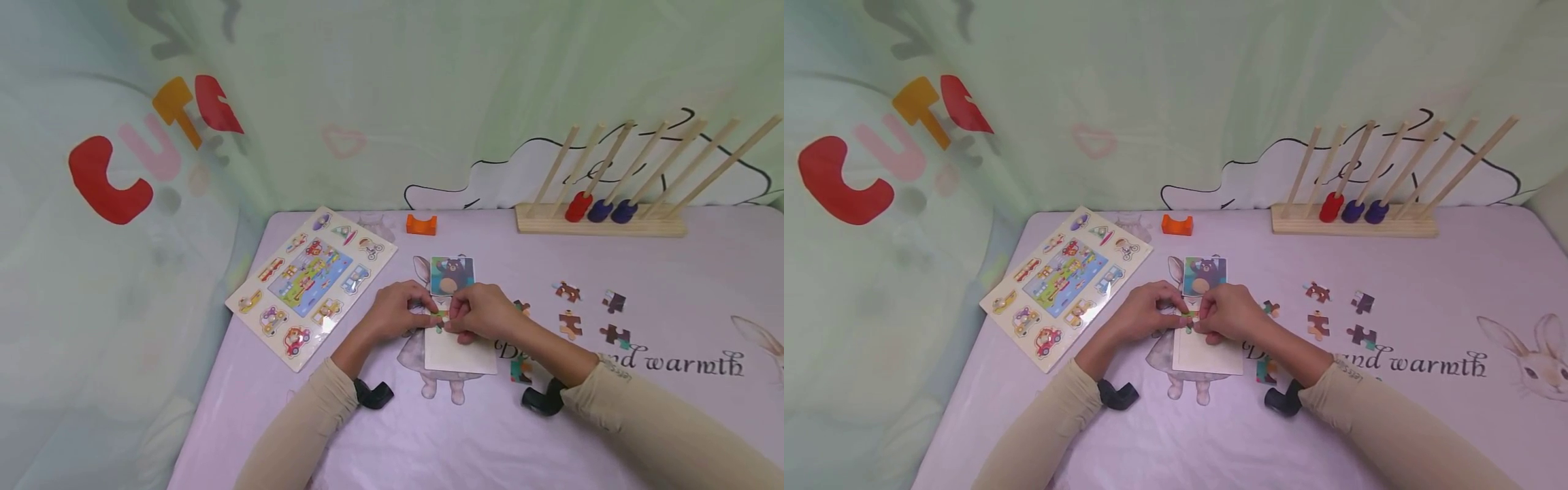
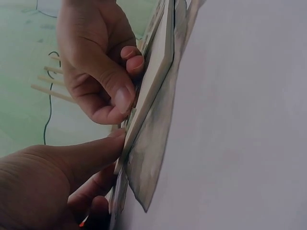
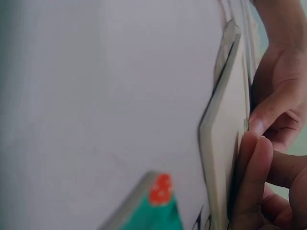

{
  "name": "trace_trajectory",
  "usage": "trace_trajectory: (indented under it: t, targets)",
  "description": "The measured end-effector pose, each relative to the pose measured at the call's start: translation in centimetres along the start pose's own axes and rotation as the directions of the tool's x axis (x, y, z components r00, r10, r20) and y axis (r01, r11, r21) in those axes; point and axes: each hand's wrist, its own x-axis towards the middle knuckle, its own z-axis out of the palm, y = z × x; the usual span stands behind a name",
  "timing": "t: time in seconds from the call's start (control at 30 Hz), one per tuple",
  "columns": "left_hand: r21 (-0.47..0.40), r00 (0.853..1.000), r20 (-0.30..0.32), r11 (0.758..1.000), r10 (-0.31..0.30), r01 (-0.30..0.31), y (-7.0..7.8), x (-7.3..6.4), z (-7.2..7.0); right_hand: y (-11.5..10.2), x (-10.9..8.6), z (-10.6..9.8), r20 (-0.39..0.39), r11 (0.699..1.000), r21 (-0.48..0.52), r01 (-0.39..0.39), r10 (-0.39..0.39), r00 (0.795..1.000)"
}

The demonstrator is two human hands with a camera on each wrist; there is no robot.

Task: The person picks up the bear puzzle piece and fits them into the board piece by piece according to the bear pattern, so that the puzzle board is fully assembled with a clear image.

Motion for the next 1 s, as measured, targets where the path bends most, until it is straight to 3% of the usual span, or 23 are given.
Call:
trace_trajectory:
  t: [0.53,1.0]
  targets:
    - [-0.005,1.0,0.007,1.0,0.002,-0.002,-0.1,0.1,0.1,1.4,-1.6,-3.4,-0.005,0.995,0.101,0.027,-0.026,1.0]
    - [0.004,1.0,-0.005,1.0,0.027,-0.027,-0.1,0.0,0.1,3.0,-3.6,-7.0,-0.148,0.997,-0.074,0.021,-0.031,0.988]
